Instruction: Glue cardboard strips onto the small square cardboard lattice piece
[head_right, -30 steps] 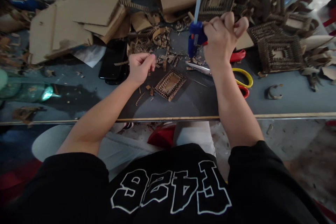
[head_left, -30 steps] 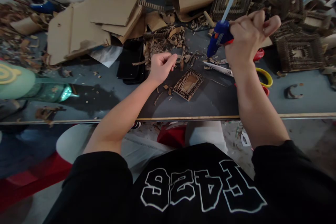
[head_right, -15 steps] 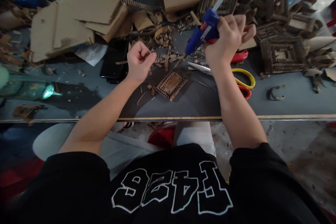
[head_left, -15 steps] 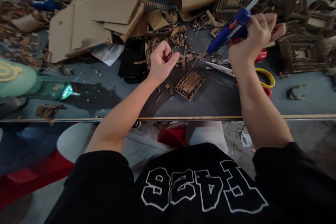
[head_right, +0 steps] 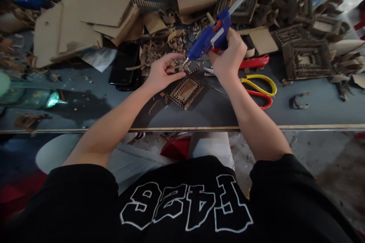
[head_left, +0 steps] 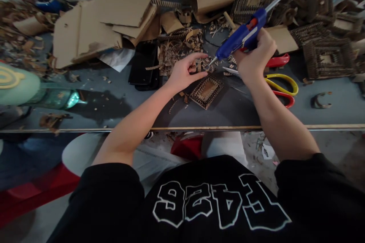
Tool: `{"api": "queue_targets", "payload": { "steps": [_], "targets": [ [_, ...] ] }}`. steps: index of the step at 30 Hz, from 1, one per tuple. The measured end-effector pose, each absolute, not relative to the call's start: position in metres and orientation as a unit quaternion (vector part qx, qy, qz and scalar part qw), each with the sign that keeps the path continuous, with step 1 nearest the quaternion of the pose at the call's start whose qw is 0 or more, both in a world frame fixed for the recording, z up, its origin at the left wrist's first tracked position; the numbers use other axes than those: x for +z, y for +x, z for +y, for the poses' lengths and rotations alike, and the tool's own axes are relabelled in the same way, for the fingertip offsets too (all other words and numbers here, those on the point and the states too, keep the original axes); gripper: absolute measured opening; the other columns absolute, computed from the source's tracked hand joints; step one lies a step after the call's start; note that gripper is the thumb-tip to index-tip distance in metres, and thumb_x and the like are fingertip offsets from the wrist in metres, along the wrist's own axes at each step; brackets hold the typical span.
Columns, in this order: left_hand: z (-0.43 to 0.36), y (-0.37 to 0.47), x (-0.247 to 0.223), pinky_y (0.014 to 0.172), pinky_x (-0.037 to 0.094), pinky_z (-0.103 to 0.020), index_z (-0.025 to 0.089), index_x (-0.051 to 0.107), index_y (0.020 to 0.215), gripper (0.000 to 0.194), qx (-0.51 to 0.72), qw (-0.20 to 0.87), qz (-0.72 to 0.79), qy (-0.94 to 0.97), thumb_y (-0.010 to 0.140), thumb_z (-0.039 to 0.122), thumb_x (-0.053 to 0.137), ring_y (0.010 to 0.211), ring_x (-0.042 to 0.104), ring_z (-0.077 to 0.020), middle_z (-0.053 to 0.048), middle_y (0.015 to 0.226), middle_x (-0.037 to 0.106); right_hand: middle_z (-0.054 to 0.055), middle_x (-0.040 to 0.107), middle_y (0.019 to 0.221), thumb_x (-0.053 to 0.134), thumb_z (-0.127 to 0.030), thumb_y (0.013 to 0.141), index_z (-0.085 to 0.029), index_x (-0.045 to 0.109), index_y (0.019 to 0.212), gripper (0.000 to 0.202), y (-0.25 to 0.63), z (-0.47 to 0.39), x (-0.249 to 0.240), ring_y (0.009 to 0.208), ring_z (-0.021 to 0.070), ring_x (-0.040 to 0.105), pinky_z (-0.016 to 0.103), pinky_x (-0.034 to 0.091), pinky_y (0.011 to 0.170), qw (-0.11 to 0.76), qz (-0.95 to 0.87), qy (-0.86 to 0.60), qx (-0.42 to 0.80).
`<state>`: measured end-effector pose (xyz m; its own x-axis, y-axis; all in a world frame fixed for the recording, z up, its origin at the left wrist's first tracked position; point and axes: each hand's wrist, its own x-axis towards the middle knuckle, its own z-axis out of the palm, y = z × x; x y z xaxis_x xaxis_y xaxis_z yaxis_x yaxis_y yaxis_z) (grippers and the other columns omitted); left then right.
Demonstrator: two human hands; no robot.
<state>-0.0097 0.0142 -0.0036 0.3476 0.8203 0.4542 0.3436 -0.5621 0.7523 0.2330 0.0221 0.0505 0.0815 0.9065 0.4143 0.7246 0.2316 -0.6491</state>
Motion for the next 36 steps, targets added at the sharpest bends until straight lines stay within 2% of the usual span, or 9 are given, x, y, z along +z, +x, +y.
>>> {"api": "queue_targets", "payload": {
  "steps": [3,6,9,11,17,20,25,30,36],
  "targets": [
    [0.014,-0.006,-0.004,0.069,0.050,-0.031,0.023,0.072,0.114,0.061,0.411,0.304,0.370,0.775,0.075,0.070,0.079,0.062,0.051,-0.0114,0.004,0.067,0.046,0.000,0.069,0.090,0.073,-0.020,0.069,-0.029,0.064,0.089,0.024,0.224,0.019,0.051,0.085,0.0259,0.059,0.045,0.049,0.085,0.485,-0.643,-0.587,0.085],
    [0.012,-0.002,-0.002,0.073,0.052,-0.032,0.020,0.076,0.101,0.056,0.406,0.343,0.369,0.763,0.077,0.071,0.076,0.066,0.056,-0.0131,0.001,0.066,0.057,-0.002,0.066,0.079,0.073,-0.017,0.068,-0.029,0.059,0.082,0.023,0.219,0.022,0.049,0.078,0.0225,0.056,0.039,0.049,0.076,0.492,-0.631,-0.592,0.099],
    [0.011,0.002,0.000,0.075,0.054,-0.032,0.020,0.075,0.092,0.057,0.427,0.366,0.368,0.740,0.076,0.075,0.073,0.076,0.065,-0.0162,-0.004,0.082,0.074,-0.004,0.065,0.076,0.074,-0.020,0.068,-0.031,0.055,0.082,0.025,0.219,0.028,0.044,0.076,0.0211,0.054,0.037,0.049,0.070,0.471,-0.619,-0.622,0.087],
    [0.010,0.004,0.001,0.072,0.054,-0.030,0.021,0.075,0.090,0.057,0.437,0.369,0.370,0.732,0.074,0.076,0.074,0.075,0.067,-0.0156,-0.006,0.092,0.078,-0.005,0.067,0.078,0.075,-0.023,0.069,-0.034,0.054,0.082,0.027,0.221,0.031,0.041,0.077,0.0218,0.055,0.038,0.050,0.070,0.456,-0.620,-0.633,0.080],
    [0.009,0.009,0.001,0.071,0.056,-0.031,0.020,0.077,0.090,0.061,0.431,0.372,0.363,0.738,0.074,0.078,0.072,0.077,0.070,-0.0153,-0.007,0.102,0.081,-0.002,0.068,0.082,0.073,-0.026,0.071,-0.033,0.057,0.086,0.023,0.220,0.031,0.039,0.081,0.0251,0.056,0.042,0.049,0.074,0.463,-0.636,-0.612,0.087],
    [0.003,0.011,0.006,0.074,0.059,-0.034,0.020,0.078,0.089,0.061,0.441,0.356,0.375,0.734,0.077,0.079,0.069,0.081,0.073,-0.0178,-0.006,0.094,0.081,-0.003,0.065,0.079,0.073,-0.023,0.070,-0.031,0.056,0.084,0.023,0.219,0.029,0.041,0.080,0.0216,0.055,0.038,0.049,0.074,0.456,-0.627,-0.626,0.085],
    [-0.003,0.010,0.010,0.062,0.055,-0.032,0.021,0.080,0.087,0.059,0.472,0.343,0.402,0.705,0.076,0.079,0.070,0.065,0.067,-0.0155,-0.005,0.079,0.079,-0.004,0.063,0.077,0.071,-0.024,0.072,-0.030,0.055,0.081,0.019,0.221,0.032,0.040,0.076,0.0195,0.054,0.036,0.050,0.071,0.471,-0.619,-0.623,0.078],
    [0.003,0.009,0.007,0.066,0.058,-0.036,0.024,0.081,0.088,0.058,0.503,0.340,0.404,0.684,0.075,0.079,0.072,0.076,0.071,-0.0199,-0.006,0.083,0.079,-0.003,0.068,0.080,0.071,-0.023,0.068,-0.030,0.056,0.079,0.020,0.222,0.031,0.047,0.080,0.0231,0.063,0.038,0.052,0.075,0.467,-0.604,-0.643,0.063],
    [0.007,0.008,0.006,0.069,0.059,-0.036,0.024,0.081,0.090,0.055,0.510,0.344,0.392,0.684,0.077,0.077,0.071,0.079,0.071,-0.0202,-0.007,0.084,0.078,-0.001,0.073,0.084,0.078,-0.027,0.067,-0.028,0.062,0.080,0.021,0.220,0.022,0.056,0.082,0.0252,0.064,0.041,0.051,0.083,0.441,-0.591,-0.675,0.037]
  ]
}}
